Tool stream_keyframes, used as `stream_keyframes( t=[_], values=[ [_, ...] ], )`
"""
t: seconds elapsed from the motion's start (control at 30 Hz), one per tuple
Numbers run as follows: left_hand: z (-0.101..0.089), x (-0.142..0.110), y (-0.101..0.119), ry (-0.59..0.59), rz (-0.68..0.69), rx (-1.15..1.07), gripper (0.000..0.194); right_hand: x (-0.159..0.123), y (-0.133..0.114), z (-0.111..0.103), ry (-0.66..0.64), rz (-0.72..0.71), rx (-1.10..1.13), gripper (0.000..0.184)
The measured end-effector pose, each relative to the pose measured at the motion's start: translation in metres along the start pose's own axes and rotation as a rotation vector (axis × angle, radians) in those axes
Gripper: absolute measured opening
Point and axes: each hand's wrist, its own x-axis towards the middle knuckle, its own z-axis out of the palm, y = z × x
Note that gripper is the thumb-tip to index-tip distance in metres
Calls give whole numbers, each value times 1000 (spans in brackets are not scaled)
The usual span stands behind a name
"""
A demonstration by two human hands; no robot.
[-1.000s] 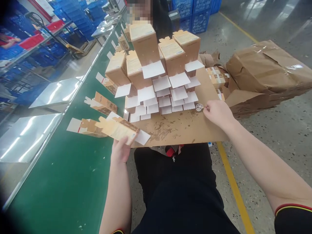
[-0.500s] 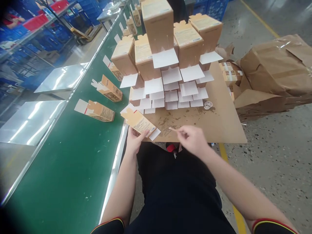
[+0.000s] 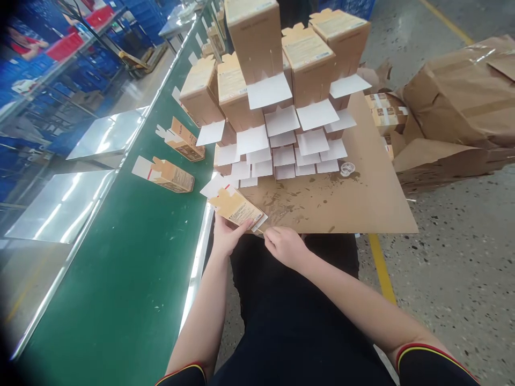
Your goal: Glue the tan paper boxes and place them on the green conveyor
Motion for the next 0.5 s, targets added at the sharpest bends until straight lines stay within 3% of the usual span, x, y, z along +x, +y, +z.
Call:
stream_keyframes(
  t=[0.2, 0.37, 0.5],
  values=[
    [3, -8, 5, 40, 147, 250, 95, -22, -3, -33, 196, 26, 121, 30],
    [4, -16, 3, 37, 109, 247, 91, -43, -3, -67, 230, 191, 168, 27],
    [11, -17, 1, 62, 66, 197, 83, -48, -9, -72, 199, 273, 225, 30]
  ],
)
